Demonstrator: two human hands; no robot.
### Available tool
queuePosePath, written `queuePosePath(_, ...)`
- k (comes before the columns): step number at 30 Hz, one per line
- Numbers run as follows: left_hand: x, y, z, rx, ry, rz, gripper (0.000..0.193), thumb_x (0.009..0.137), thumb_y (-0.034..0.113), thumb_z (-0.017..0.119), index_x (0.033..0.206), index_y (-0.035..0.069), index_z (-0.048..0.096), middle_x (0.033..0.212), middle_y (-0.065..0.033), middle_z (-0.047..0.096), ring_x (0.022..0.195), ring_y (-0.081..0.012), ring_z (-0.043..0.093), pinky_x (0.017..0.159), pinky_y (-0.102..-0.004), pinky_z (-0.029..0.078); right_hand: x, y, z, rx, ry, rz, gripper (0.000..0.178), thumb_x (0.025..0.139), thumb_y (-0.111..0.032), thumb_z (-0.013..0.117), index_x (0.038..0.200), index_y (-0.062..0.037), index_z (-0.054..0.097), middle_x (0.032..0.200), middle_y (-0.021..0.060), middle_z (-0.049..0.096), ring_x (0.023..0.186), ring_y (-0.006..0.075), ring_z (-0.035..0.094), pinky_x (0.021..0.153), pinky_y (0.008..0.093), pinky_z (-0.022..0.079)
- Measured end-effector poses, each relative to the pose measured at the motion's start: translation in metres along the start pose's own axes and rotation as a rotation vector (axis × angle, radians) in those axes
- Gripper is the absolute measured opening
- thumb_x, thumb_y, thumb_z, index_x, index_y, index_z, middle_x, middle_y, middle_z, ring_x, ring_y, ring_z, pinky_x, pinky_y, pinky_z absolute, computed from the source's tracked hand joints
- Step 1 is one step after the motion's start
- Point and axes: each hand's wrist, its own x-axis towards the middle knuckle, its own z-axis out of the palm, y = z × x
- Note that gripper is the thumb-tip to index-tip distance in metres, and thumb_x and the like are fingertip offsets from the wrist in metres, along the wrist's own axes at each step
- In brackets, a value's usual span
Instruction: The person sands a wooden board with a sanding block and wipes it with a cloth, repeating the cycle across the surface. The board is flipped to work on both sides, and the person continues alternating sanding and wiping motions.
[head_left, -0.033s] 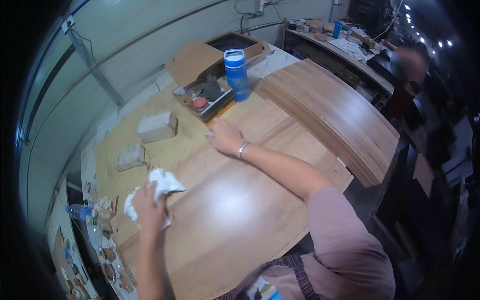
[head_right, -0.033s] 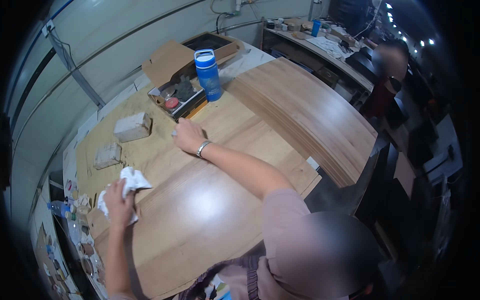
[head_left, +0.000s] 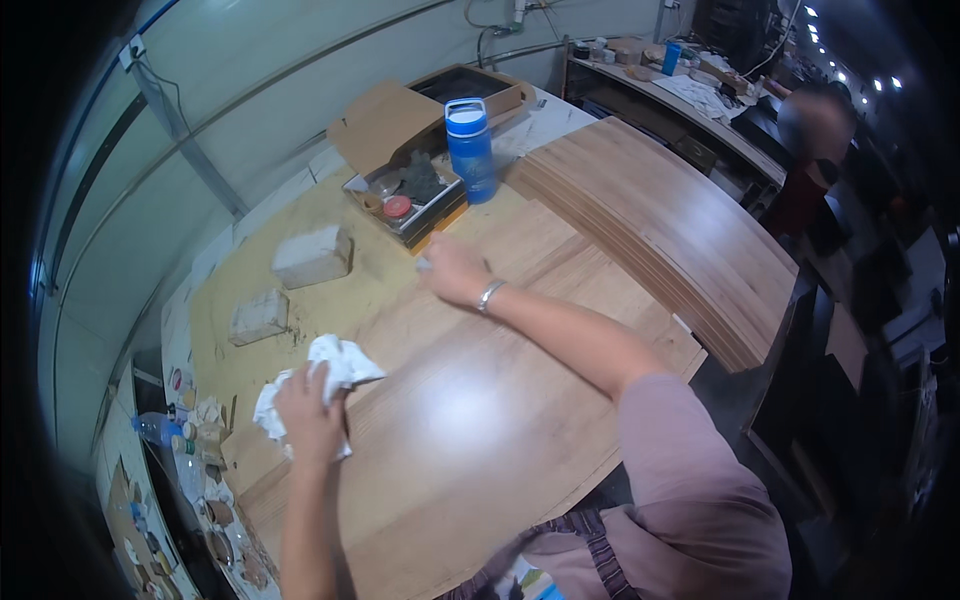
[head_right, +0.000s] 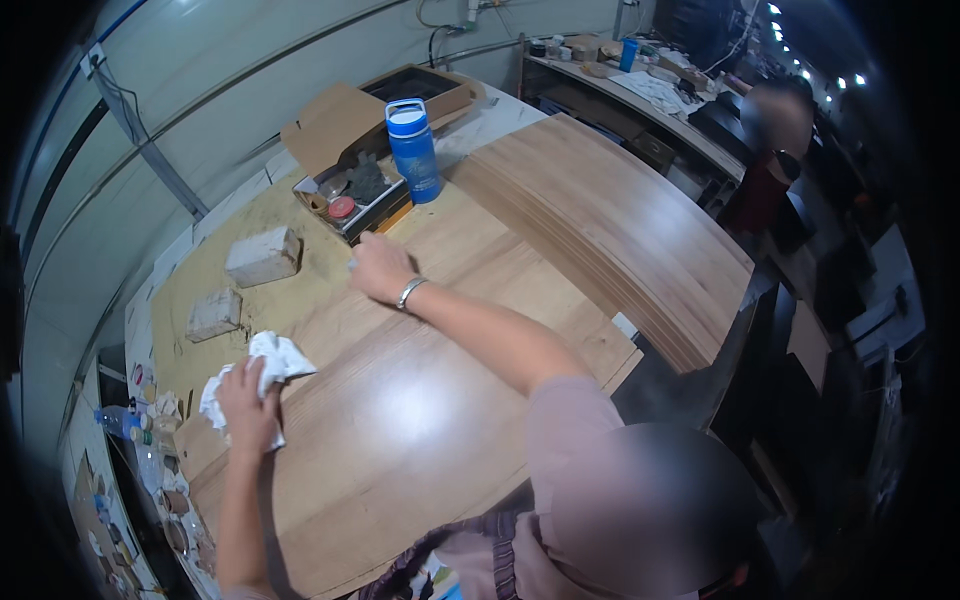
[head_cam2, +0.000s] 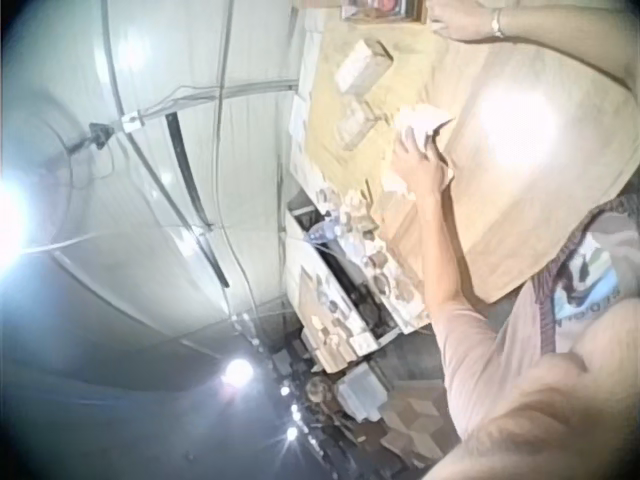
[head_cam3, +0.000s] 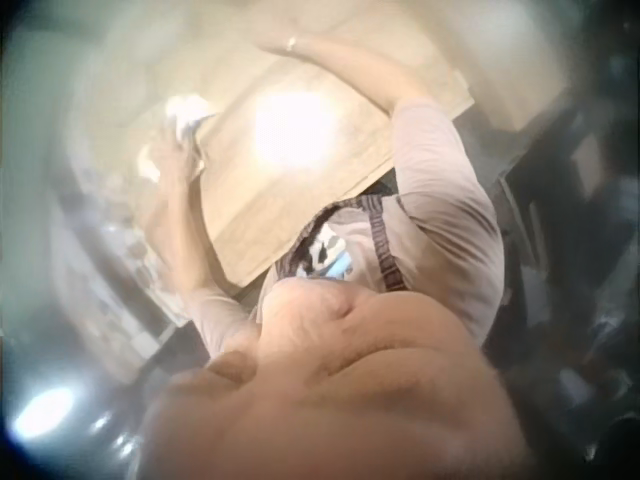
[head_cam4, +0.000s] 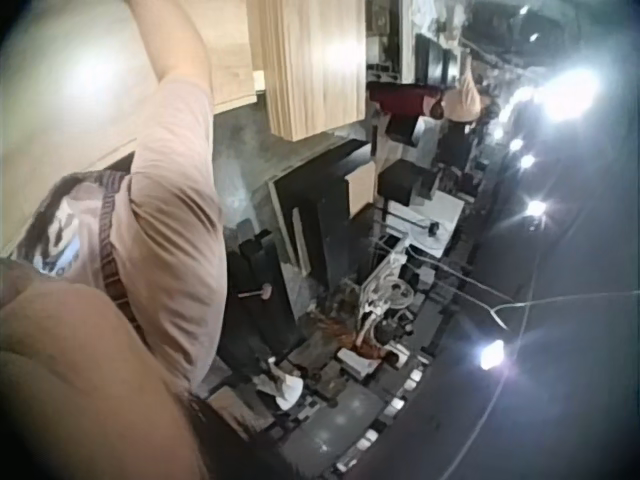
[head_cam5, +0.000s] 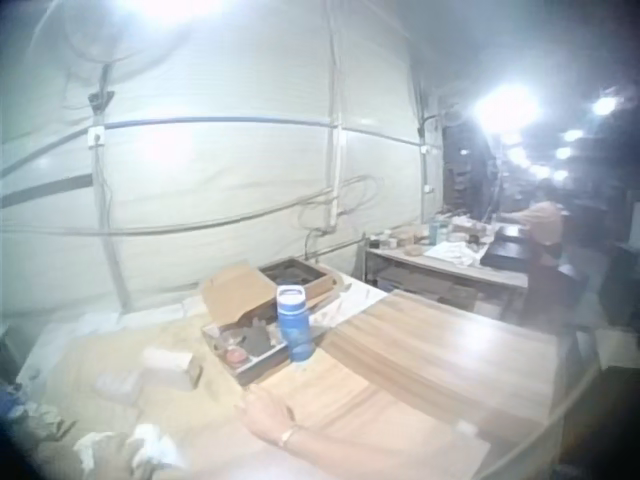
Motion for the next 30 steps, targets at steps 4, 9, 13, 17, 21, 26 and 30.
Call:
queuePosePath(4, 0.0, 0.043, -0.006, 0.034, -0.015, -0.029, 0.052, 0.076, 0.017, 0.073, 0.126, 0.011, 0.06, 0.131, -0.0145, 0.057, 0.118, -0.0339, 0.051, 0.099, -0.051, 0.033, 0.01, 0.046, -0.037, -0.043, -0.014, 0.196, 0.024, 0.087, -0.025, 0.064, 0.087, -0.0013, 0.07, 0.097, 0.0204, 0.067, 0.096, 0.0392, 0.065, 0.084, 0.0486, 0.052)
queuePosePath(9, 0.007, 0.048, -0.01, -0.012, -0.031, -0.053, 0.05, 0.077, 0.013, 0.069, 0.126, 0.01, 0.06, 0.131, -0.0133, 0.056, 0.121, -0.0336, 0.05, 0.102, -0.0479, 0.033, 0.025, 0.155, -0.09, -0.244, 0.188, 0.358, 0.022, 0.085, -0.023, 0.065, 0.087, -0.004, 0.075, 0.098, 0.023, 0.07, 0.093, 0.0411, 0.067, 0.08, 0.0488, 0.054)
queuePosePath(13, 0.012, 0.048, 0.001, -0.029, 0.007, -0.018, 0.051, 0.076, 0.014, 0.072, 0.125, 0.01, 0.062, 0.13, -0.0145, 0.057, 0.119, -0.035, 0.052, 0.102, -0.0499, 0.034, 0.002, 0.194, -0.139, -0.25, 0.254, 0.469, 0.024, 0.082, -0.023, 0.068, 0.093, -0.0035, 0.076, 0.098, 0.0233, 0.07, 0.094, 0.0406, 0.068, 0.08, 0.0463, 0.054)
queuePosePath(17, 0.004, 0.034, 0.011, 0.045, -0.004, -0.004, 0.053, 0.079, 0.017, 0.067, 0.132, 0.01, 0.06, 0.134, -0.016, 0.056, 0.123, -0.0375, 0.051, 0.103, -0.0519, 0.034, -0.078, 0.163, -0.189, -0.045, 0.414, 0.266, 0.028, 0.081, -0.02, 0.069, 0.1, -0.0002, 0.075, 0.094, 0.0197, 0.071, 0.09, 0.0323, 0.069, 0.08, 0.0382, 0.054)
queuePosePath(21, -0.009, 0.02, 0.01, 0.081, -0.052, -0.034, 0.052, 0.085, 0.015, 0.063, 0.136, 0.011, 0.057, 0.139, -0.0144, 0.054, 0.125, -0.0378, 0.05, 0.105, -0.0497, 0.035, -0.202, 0.118, -0.23, 0.001, 0.324, 0.277, 0.025, 0.079, -0.011, 0.07, 0.101, 0.0007, 0.072, 0.098, 0.0152, 0.069, 0.09, 0.0241, 0.066, 0.081, 0.0335, 0.052)
queuePosePath(26, -0.003, 0.021, 0.023, 0.122, -0.025, 0.018, 0.049, 0.09, 0.012, 0.06, 0.138, 0.012, 0.054, 0.139, -0.0121, 0.054, 0.124, -0.0353, 0.051, 0.104, -0.0484, 0.037, -0.346, 0.05, -0.193, -0.007, 0.478, 0.11, 0.031, 0.073, -0.009, 0.078, 0.102, -0.0032, 0.071, 0.092, 0.0128, 0.065, 0.086, 0.0301, 0.064, 0.075, 0.0407, 0.054)
queuePosePath(30, -0.003, 0.014, 0.027, 0.134, -0.016, 0.045, 0.049, 0.09, 0.013, 0.06, 0.139, 0.012, 0.053, 0.139, -0.0119, 0.054, 0.124, -0.0349, 0.051, 0.102, -0.0482, 0.038, -0.375, -0.006, -0.154, 0.167, 0.324, 0.116, 0.032, 0.073, -0.006, 0.078, 0.105, -0.0049, 0.07, 0.096, 0.0097, 0.065, 0.088, 0.0284, 0.065, 0.072, 0.0367, 0.055)
